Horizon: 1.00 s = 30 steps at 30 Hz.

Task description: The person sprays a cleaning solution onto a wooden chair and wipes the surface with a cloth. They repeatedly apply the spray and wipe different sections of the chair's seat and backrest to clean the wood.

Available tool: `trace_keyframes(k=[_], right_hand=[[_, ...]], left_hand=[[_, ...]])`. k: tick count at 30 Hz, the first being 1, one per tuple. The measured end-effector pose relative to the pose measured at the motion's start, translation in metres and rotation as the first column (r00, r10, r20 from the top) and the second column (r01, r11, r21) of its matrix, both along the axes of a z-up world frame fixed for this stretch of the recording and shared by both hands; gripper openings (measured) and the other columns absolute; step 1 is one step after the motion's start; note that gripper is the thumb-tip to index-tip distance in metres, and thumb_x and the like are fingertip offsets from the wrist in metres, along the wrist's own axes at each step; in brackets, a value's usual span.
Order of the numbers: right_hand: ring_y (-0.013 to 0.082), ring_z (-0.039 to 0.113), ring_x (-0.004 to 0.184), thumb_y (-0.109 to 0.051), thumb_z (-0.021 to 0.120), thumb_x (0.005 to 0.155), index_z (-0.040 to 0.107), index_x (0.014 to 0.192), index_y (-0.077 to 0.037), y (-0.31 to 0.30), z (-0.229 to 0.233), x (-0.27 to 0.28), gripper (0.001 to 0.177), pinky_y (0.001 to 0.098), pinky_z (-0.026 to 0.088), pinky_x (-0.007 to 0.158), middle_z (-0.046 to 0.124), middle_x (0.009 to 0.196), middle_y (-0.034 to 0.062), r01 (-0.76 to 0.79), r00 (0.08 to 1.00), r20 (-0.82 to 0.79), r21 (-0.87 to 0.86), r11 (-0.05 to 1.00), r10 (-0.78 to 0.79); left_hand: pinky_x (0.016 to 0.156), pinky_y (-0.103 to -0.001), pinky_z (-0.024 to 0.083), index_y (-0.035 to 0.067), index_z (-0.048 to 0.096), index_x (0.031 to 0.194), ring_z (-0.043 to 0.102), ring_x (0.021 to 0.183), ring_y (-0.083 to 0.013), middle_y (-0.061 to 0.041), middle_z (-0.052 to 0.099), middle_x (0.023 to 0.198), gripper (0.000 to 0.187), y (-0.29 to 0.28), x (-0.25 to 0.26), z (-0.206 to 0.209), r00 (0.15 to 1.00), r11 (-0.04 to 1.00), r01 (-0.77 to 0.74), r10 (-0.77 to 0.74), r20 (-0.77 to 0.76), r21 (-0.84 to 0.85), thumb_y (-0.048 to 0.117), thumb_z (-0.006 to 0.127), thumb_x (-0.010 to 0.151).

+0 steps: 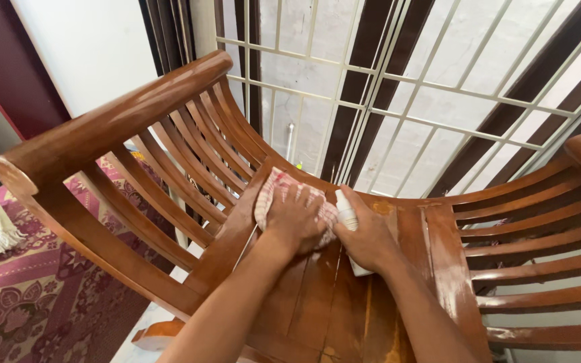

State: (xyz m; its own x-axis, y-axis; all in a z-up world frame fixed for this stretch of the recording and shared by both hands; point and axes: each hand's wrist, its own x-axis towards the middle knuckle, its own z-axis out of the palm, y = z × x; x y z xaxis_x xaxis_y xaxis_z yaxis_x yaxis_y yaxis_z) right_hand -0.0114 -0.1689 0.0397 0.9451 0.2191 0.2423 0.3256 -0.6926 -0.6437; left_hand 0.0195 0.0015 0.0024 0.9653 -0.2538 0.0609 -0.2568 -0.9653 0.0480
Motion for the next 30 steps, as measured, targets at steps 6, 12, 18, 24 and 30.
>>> trace_keyframes(k=[6,12,18,24,30], right_hand=[[0.0329,0.071,0.107,-0.030,0.064,0.080,0.038,0.157,-0.031,0.007,0.011,-0.010,0.081,0.0418,0.051,0.099,0.074,0.116,0.0190,0.052,0.988,-0.142,-0.069,0.996,-0.062],[0.0378,0.069,0.106,-0.030,0.063,0.081,0.034,0.159,-0.031,0.012,0.014,-0.014,0.084,0.0458,0.052,0.095,0.071,0.116,0.0227,0.010,0.995,-0.092,-0.146,0.989,-0.023],[0.0388,0.070,0.104,-0.029,0.064,0.078,0.033,0.159,-0.029,0.014,0.016,-0.018,0.086,0.0457,0.053,0.095,0.071,0.115,0.0242,-0.017,0.995,-0.096,-0.140,0.990,0.004],[0.0385,0.069,0.108,-0.028,0.064,0.080,0.036,0.157,-0.027,0.012,0.013,-0.015,0.082,0.0459,0.053,0.095,0.071,0.116,0.0234,-0.013,0.997,-0.077,-0.101,0.995,0.005],[0.0386,0.067,0.112,-0.034,0.066,0.087,0.036,0.160,-0.029,0.012,0.013,-0.015,0.079,0.0629,0.014,0.116,0.077,0.110,0.0196,0.039,0.998,0.051,-0.328,0.944,-0.023]], left_hand=[[0.122,-0.061,0.008,0.019,0.034,0.156,0.017,0.153,-0.0394,-0.015,0.026,0.165,0.067,0.021,0.011,0.000,0.995,0.996,-0.082,0.079,0.064,0.033,0.050,0.040,0.096],[0.119,-0.062,0.011,0.013,0.038,0.154,0.021,0.150,-0.0416,-0.019,0.032,0.161,0.068,0.032,-0.035,0.005,0.984,0.991,-0.103,0.090,0.153,0.082,0.049,0.041,0.096],[0.120,-0.064,0.010,0.012,0.039,0.153,0.023,0.149,-0.0422,-0.020,0.034,0.159,0.068,0.023,-0.065,0.003,0.990,0.993,-0.093,0.085,0.116,0.068,0.050,0.041,0.097],[0.118,-0.066,0.011,0.016,0.037,0.155,0.021,0.150,-0.0416,-0.018,0.029,0.162,0.067,0.012,-0.017,-0.007,0.996,0.999,-0.028,0.025,0.089,0.025,0.050,0.040,0.097],[0.120,-0.064,0.007,0.017,0.036,0.156,0.016,0.153,-0.0406,-0.016,0.026,0.165,0.069,0.031,0.007,0.003,0.989,0.987,-0.125,0.115,0.098,0.098,0.053,0.041,0.097]])
